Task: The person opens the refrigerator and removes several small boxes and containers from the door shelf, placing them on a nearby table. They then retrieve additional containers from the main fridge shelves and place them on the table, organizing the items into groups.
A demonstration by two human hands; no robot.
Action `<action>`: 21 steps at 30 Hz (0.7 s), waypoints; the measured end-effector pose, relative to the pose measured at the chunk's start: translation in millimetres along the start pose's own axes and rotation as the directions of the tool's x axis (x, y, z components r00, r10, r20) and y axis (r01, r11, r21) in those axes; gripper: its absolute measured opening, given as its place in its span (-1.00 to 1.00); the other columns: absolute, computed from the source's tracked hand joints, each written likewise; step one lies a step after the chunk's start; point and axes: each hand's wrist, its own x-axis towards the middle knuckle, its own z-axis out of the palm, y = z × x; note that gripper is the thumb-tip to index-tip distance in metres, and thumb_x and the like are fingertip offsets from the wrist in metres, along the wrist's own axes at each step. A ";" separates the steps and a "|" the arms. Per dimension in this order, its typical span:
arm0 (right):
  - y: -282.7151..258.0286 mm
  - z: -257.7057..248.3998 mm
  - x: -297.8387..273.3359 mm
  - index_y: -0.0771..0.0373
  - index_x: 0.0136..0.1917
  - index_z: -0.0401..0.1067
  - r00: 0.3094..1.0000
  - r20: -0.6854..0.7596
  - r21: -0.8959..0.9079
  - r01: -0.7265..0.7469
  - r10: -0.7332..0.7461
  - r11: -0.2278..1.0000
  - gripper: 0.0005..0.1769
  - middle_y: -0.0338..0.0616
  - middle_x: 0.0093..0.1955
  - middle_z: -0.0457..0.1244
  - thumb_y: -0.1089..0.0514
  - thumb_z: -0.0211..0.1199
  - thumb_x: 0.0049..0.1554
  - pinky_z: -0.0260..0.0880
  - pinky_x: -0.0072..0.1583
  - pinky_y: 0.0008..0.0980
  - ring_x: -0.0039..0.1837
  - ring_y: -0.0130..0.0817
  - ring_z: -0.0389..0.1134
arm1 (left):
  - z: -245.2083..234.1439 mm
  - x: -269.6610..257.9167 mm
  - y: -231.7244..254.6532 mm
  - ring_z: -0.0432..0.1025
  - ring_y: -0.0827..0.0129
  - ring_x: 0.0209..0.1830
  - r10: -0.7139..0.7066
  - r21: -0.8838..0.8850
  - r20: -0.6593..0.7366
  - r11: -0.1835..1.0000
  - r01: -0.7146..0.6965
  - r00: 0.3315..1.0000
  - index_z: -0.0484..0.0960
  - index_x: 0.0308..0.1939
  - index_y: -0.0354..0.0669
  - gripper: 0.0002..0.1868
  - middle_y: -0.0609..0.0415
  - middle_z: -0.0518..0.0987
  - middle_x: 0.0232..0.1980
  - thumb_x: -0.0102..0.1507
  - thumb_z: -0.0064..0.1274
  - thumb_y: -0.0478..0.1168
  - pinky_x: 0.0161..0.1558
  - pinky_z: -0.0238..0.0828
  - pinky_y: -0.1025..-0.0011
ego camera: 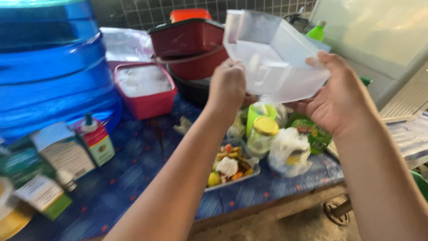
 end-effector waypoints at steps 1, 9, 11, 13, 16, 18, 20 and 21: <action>-5.7 -17.6 18.2 0.30 0.42 0.14 0.999 0.051 0.040 0.005 -0.007 0.999 -0.36 0.20 0.40 0.25 -0.14 -0.14 0.23 0.51 0.21 0.13 0.36 0.08 0.41 | 9.6 8.6 13.6 0.55 0.16 0.00 0.082 0.562 0.099 0.818 -0.124 0.992 0.46 0.32 -0.49 -0.37 -0.13 0.65 -0.04 0.16 0.02 -0.31 -0.02 0.50 0.34; -82.0 -133.8 230.6 0.28 0.55 0.17 0.969 0.245 0.025 -0.025 0.019 0.999 -0.28 0.15 0.47 0.22 -0.15 -0.20 0.27 0.36 0.31 0.26 0.44 0.17 0.32 | 46.8 43.1 107.4 0.45 -0.11 0.24 -0.559 -0.208 0.059 0.803 0.558 0.827 0.42 0.33 -0.30 -0.33 -0.32 0.58 0.17 0.27 -0.06 0.08 0.27 0.29 0.16; -86.0 -147.4 282.2 0.25 0.52 0.17 0.983 0.172 -0.069 -0.048 0.059 0.996 -0.31 0.11 0.45 0.22 -0.16 -0.17 0.27 0.36 0.29 0.28 0.42 0.14 0.31 | 53.8 53.7 118.9 0.47 -0.10 0.23 -0.485 -0.050 0.076 0.871 0.489 0.871 0.39 0.35 -0.33 -0.28 -0.31 0.60 0.15 0.29 -0.07 0.15 0.29 0.26 0.13; -69.9 -155.9 323.1 0.16 0.52 0.20 0.966 0.246 -0.159 -0.039 0.078 0.986 -0.31 0.04 0.46 0.23 -0.18 -0.21 0.24 0.37 0.26 0.28 0.41 0.12 0.32 | 71.2 53.3 137.8 0.47 -0.13 0.29 -0.428 -0.126 0.206 0.880 0.457 0.880 0.30 0.49 -0.24 0.00 -0.36 0.58 0.23 0.16 0.04 0.37 0.34 0.34 0.12; -26.3 -160.7 355.1 0.04 0.49 0.29 0.964 0.234 -0.181 -0.082 0.124 0.980 -0.35 -0.05 0.44 0.29 -0.17 -0.21 0.23 0.39 0.24 0.26 0.40 0.08 0.35 | 93.3 30.7 166.2 0.13 -0.38 0.44 -0.304 0.180 0.420 0.951 0.250 0.855 -0.10 0.60 0.16 0.38 -0.36 0.12 0.53 -0.12 0.35 0.41 0.29 0.17 -0.17; -5.9 -160.3 374.5 0.03 0.45 0.26 0.982 0.127 -0.256 -0.105 0.142 0.961 -0.40 -0.06 0.40 0.27 -0.23 -0.12 0.24 0.36 0.23 0.31 0.37 0.08 0.33 | 107.5 23.6 174.1 0.12 -0.40 0.45 -0.297 0.246 0.460 0.948 0.201 0.837 -0.26 0.62 0.16 0.56 -0.28 0.08 0.58 -0.22 0.46 0.33 0.23 0.22 -0.27; 1.0 -176.8 382.7 0.01 0.40 0.27 0.984 0.053 -0.344 -0.140 0.168 0.928 -0.42 -0.08 0.34 0.28 -0.29 -0.08 0.25 0.36 0.21 0.30 0.34 0.03 0.34 | 122.1 11.4 173.4 0.19 -0.43 0.41 -0.289 0.202 0.466 0.955 0.218 0.836 -0.35 0.68 0.16 0.63 -0.27 0.25 0.48 -0.22 0.47 0.27 0.26 0.26 -0.23; -1.6 -173.6 389.3 -0.01 0.38 0.30 0.981 0.067 -0.374 -0.144 0.182 0.916 -0.42 -0.10 0.31 0.30 -0.32 -0.09 0.25 0.38 0.20 0.27 0.31 -0.01 0.36 | 123.9 11.3 168.6 0.22 -0.44 0.38 -0.286 0.197 0.458 0.956 0.218 0.842 -0.39 0.72 0.15 0.66 -0.26 0.33 0.43 -0.21 0.48 0.24 0.27 0.28 -0.21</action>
